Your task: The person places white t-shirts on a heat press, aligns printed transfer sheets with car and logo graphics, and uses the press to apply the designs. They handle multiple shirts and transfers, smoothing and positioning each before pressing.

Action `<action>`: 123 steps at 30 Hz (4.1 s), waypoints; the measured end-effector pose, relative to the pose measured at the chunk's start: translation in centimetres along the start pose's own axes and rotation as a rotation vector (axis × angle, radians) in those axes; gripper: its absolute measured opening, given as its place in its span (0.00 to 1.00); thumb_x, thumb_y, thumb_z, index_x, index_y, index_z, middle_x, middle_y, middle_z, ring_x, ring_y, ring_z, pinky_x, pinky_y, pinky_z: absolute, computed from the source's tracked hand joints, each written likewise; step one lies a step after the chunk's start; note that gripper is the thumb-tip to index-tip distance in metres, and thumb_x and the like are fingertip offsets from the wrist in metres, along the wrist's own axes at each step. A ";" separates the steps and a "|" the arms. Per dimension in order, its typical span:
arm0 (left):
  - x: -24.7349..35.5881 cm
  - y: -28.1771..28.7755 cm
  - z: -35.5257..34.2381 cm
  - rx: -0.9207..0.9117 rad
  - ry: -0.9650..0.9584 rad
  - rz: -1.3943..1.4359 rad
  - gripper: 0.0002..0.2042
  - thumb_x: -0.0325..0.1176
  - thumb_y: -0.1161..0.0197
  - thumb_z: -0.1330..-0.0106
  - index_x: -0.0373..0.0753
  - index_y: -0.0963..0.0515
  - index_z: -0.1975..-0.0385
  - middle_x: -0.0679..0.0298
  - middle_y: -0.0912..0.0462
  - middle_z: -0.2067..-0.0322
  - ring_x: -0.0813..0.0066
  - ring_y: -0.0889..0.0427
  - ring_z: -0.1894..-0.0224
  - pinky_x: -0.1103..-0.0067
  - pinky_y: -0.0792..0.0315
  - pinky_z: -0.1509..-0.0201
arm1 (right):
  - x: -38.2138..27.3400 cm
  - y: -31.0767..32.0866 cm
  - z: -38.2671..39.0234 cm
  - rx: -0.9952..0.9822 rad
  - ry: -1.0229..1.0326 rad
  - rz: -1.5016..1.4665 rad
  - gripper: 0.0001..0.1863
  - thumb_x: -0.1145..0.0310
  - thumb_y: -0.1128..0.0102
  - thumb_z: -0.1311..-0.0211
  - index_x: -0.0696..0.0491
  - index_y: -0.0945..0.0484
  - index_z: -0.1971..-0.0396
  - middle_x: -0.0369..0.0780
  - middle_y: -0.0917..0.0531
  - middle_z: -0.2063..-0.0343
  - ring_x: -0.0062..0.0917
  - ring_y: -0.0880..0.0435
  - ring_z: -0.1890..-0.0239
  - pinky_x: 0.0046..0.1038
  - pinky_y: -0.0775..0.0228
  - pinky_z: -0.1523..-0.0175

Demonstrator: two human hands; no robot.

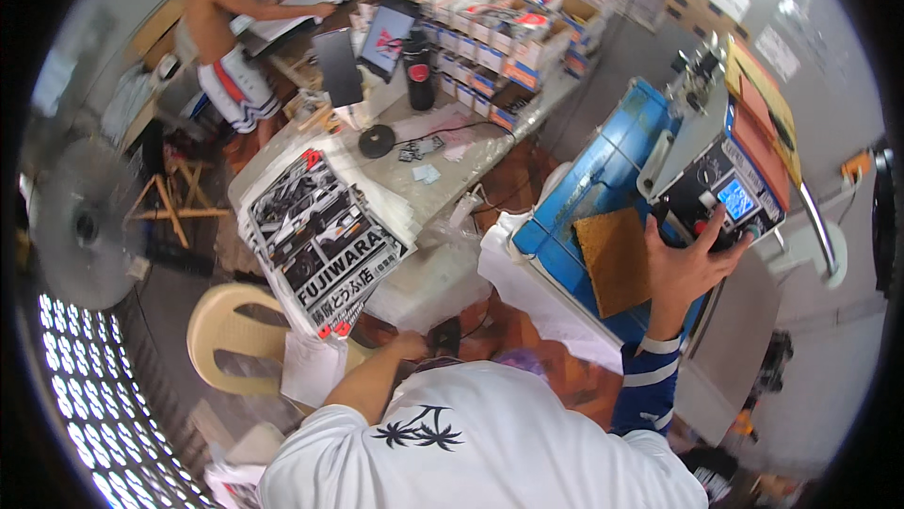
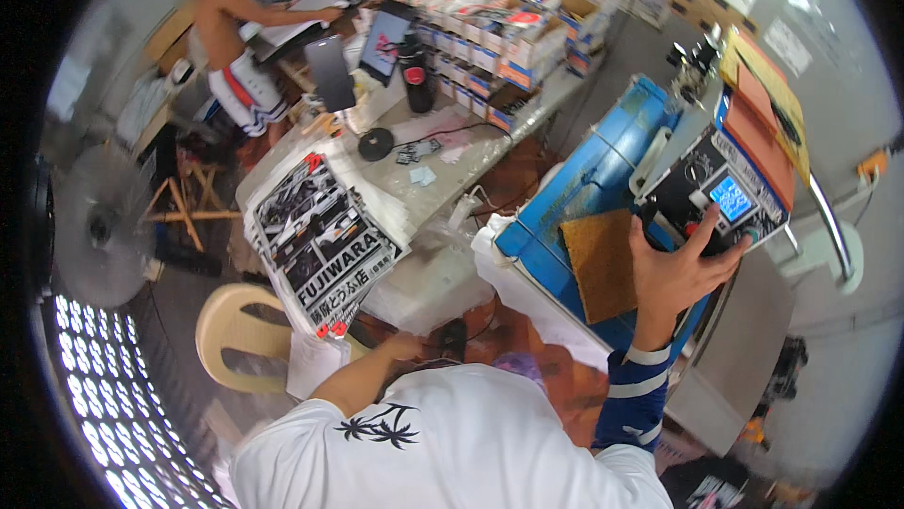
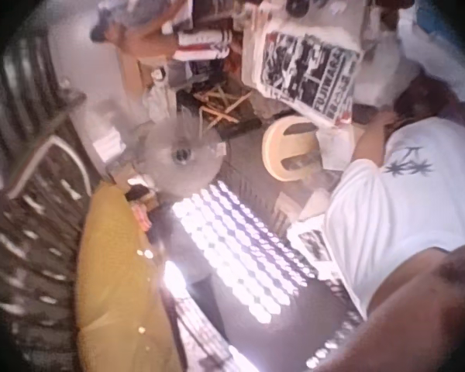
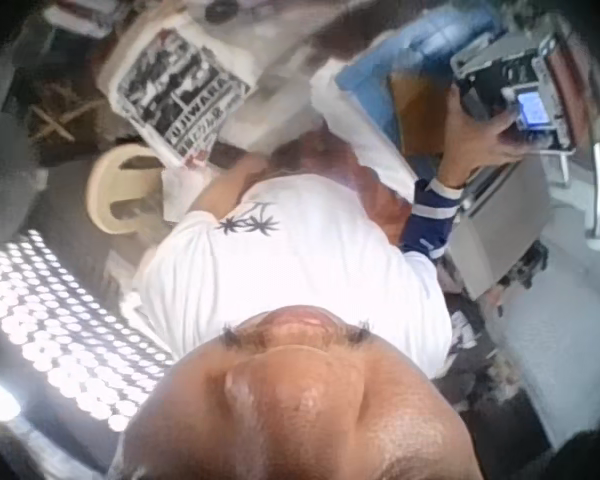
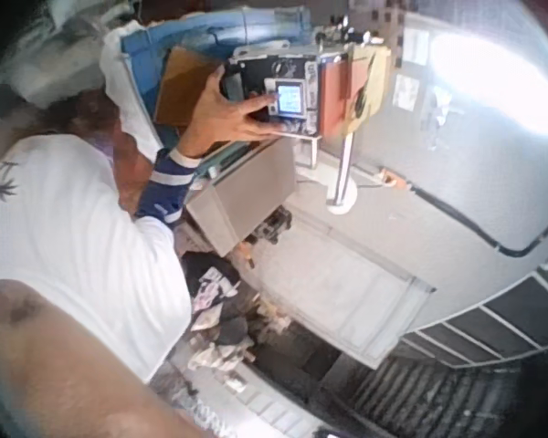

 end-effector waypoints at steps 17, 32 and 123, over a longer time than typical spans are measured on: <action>18.9 -20.6 11.7 0.224 1.205 0.781 0.15 0.41 0.36 0.41 0.41 0.09 0.62 0.47 0.11 0.57 0.46 0.11 0.51 0.56 0.18 0.47 | 1.0 0.7 3.5 -0.133 0.257 -0.525 0.37 0.50 0.30 0.36 0.41 0.28 0.28 0.57 0.48 0.23 0.68 0.56 0.22 0.72 0.56 0.26; 23.0 -12.6 18.2 0.840 1.049 0.633 0.11 0.31 0.45 0.34 0.39 0.14 0.68 0.50 0.12 0.61 0.46 0.14 0.53 0.57 0.20 0.48 | -2.4 -1.4 2.8 -0.358 0.351 -0.300 0.24 0.53 0.33 0.42 0.52 0.17 0.50 0.49 0.12 0.62 0.47 0.11 0.60 0.47 0.21 0.53; 32.5 -26.3 58.7 1.100 2.577 0.477 0.13 0.44 0.36 0.30 0.44 0.17 0.54 0.62 0.19 0.46 0.56 0.26 0.39 0.51 0.41 0.31 | -2.1 -8.1 5.6 -0.345 0.191 0.235 0.42 0.35 0.43 0.43 0.57 0.22 0.41 0.52 0.19 0.39 0.50 0.22 0.36 0.55 0.37 0.33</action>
Point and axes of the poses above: each hand's wrist, its own z-axis away from the middle knuckle, its own y-axis out of the back of the hand, x = y × z, the point moved 10 cm from there along -z, towards the middle knuckle
